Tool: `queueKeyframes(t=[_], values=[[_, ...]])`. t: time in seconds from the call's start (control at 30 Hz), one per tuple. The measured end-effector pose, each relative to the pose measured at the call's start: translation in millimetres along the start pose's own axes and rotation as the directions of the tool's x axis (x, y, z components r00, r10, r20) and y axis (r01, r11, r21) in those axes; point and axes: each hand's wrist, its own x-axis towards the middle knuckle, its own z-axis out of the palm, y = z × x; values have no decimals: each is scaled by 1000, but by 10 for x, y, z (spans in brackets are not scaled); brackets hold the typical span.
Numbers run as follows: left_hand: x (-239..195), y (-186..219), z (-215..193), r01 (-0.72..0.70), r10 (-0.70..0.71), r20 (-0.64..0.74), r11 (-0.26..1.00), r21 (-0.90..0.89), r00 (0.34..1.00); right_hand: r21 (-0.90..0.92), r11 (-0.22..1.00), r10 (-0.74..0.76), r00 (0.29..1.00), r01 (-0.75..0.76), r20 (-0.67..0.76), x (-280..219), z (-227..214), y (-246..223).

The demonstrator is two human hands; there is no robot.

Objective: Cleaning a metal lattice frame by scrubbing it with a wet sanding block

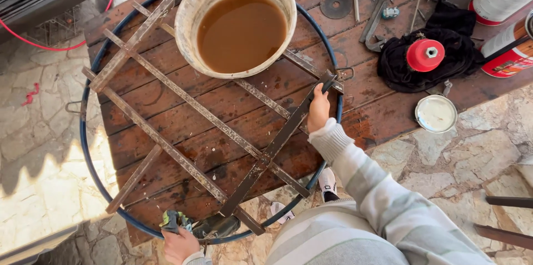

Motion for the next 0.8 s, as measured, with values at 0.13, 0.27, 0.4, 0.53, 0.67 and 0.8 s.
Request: queueKeyframes(t=[0.13, 0.27, 0.4, 0.53, 0.67, 0.8], values=[[-77, 6, -117, 43, -46, 106, 999, 28, 993, -35, 999, -12, 997, 15, 76, -58, -79, 41], [-31, 79, -252, -3, 6, 46, 998, -57, 999, 2, 1000, -22, 999, 22, 30, -79, 21, 13], [-76, 106, -347, -29, 32, 36, 996, -86, 999, 48, 995, -78, 989, 85, -124, 872, -53, 277], [20, 174, -355, -7, 13, 58, 995, -104, 998, -40, 999, -19, 1000, 20, 20, 124, 81, 19], [-37, 76, -330, -56, 57, -1, 992, -111, 998, -58, 998, -19, 999, 17, -32, -17, 45, 18], [-52, 136, -374, -6, 10, 51, 996, -87, 999, -110, 994, -2, 999, 7, 40, -236, 28, -90]])
